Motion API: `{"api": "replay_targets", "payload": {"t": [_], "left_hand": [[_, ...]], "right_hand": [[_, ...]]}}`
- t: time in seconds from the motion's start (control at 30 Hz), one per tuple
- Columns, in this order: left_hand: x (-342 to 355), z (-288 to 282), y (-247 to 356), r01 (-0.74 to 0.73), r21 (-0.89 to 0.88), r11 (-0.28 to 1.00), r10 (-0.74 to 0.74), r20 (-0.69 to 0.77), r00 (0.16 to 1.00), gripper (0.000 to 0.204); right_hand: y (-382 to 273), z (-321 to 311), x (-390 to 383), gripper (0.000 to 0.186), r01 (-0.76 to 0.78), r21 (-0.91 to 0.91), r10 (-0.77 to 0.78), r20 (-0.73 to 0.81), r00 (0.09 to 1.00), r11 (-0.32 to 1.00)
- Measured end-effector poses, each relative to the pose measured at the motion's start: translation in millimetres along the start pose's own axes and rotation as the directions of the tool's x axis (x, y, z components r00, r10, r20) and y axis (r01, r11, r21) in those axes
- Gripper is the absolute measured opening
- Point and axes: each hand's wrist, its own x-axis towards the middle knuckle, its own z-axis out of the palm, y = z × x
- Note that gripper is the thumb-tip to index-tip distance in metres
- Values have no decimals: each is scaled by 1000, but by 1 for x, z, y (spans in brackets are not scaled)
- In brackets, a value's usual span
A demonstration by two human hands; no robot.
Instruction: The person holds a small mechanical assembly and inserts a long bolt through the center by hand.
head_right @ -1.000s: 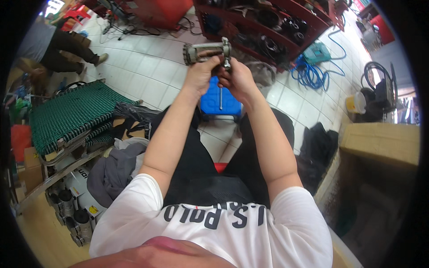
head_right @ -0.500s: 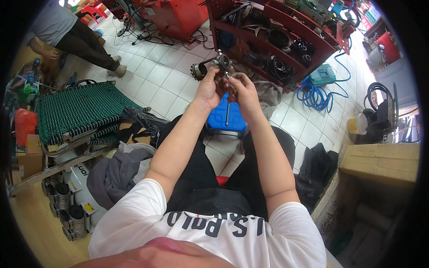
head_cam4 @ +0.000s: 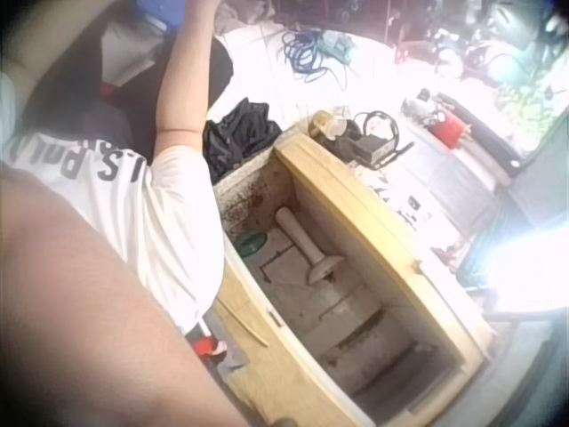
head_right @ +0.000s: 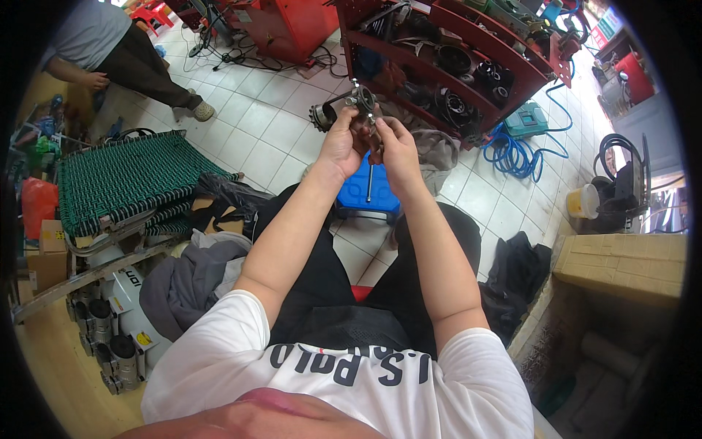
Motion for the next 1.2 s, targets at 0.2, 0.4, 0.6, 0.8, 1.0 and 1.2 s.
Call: {"api": "replay_targets", "payload": {"t": [0.2, 0.4, 0.6, 0.8, 1.0, 1.2], "left_hand": [[-1, 2, -2, 15, -21, 1000, -14, 5, 1000, 33], [5, -3, -4, -51, -11, 999, 50, -15, 999, 34], [-4, 2, 0, 29, -13, 1000, -28, 36, 999, 33], [-3, -5, 3, 72, -28, 997, -67, 153, 986, 32], [-6, 4, 2, 8, -33, 999, -7, 31, 999, 31], [-6, 2, 2, 41, -18, 999, -41, 0, 999, 32]], "right_hand": [[2, -3, 2, 26, 35, -96, -35, 2, 999, 995], [-1, 1, 0, 25, -2, -42, 2, -11, 1000, 999], [1, -5, 2, 25, 15, -98, -14, 10, 1000, 995], [-2, 3, -1, 23, 0, -31, -1, -19, 1000, 1000], [2, -6, 2, 24, 25, -73, -22, 34, 999, 997], [1, 6, -2, 24, 56, -80, -60, -39, 997, 995]]}}
